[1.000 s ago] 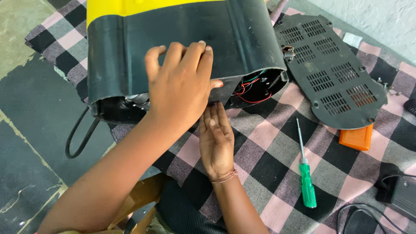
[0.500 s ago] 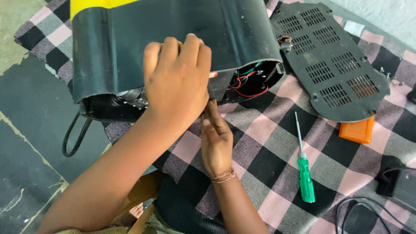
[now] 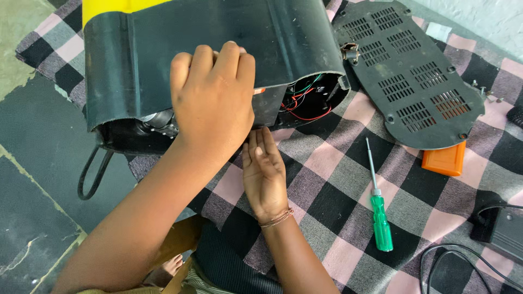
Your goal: The person connects a battery to the internal wiring of a yellow and black portable speaker, then places the battery into the speaker's compartment and secures it with a screwdriver.
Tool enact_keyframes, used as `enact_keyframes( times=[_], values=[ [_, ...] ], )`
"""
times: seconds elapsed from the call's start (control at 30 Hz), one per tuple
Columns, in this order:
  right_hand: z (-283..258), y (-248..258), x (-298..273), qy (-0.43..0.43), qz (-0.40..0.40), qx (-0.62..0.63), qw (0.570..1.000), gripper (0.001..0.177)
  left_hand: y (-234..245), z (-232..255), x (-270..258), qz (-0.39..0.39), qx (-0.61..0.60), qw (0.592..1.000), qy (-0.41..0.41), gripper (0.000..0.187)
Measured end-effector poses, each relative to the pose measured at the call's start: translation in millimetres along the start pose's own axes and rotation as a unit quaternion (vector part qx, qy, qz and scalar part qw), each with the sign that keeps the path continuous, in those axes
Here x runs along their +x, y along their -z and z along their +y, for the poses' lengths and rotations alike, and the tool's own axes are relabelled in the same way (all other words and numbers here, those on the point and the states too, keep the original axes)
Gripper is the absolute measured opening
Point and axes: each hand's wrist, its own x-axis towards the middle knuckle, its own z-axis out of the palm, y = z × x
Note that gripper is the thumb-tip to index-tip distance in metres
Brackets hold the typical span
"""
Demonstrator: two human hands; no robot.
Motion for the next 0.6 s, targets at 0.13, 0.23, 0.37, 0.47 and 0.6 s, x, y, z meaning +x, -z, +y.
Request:
enact_keyframes(
  times=[0.13, 0.23, 0.37, 0.47, 0.6],
  values=[
    [-4, -1, 1, 0.006, 0.001, 0.057, 0.998, 0.067, 4, -3, 1, -0.001, 0.002, 1.0, -0.002, 0.023],
    [-5, 3, 2, 0.003, 0.021, 0.085, 0.996, 0.05, 5, -1, -3, 0.0, -0.006, 1.0, 0.005, 0.03],
    [-8, 9, 3, 0.009, 0.033, 0.084, 0.996, 0.041, 7, 1, -6, -0.005, -0.016, 1.0, 0.012, 0.037],
    [-11, 11, 5, 0.021, -0.004, 0.109, 0.994, 0.029, 8, -1, -5, -0.006, -0.019, 1.0, 0.014, 0.04],
    [-6, 10, 4, 0.016, 0.028, 0.043, 0.999, 0.027, 3, -6, -2, 0.01, -0.033, 0.999, 0.003, 0.035]
  ],
)
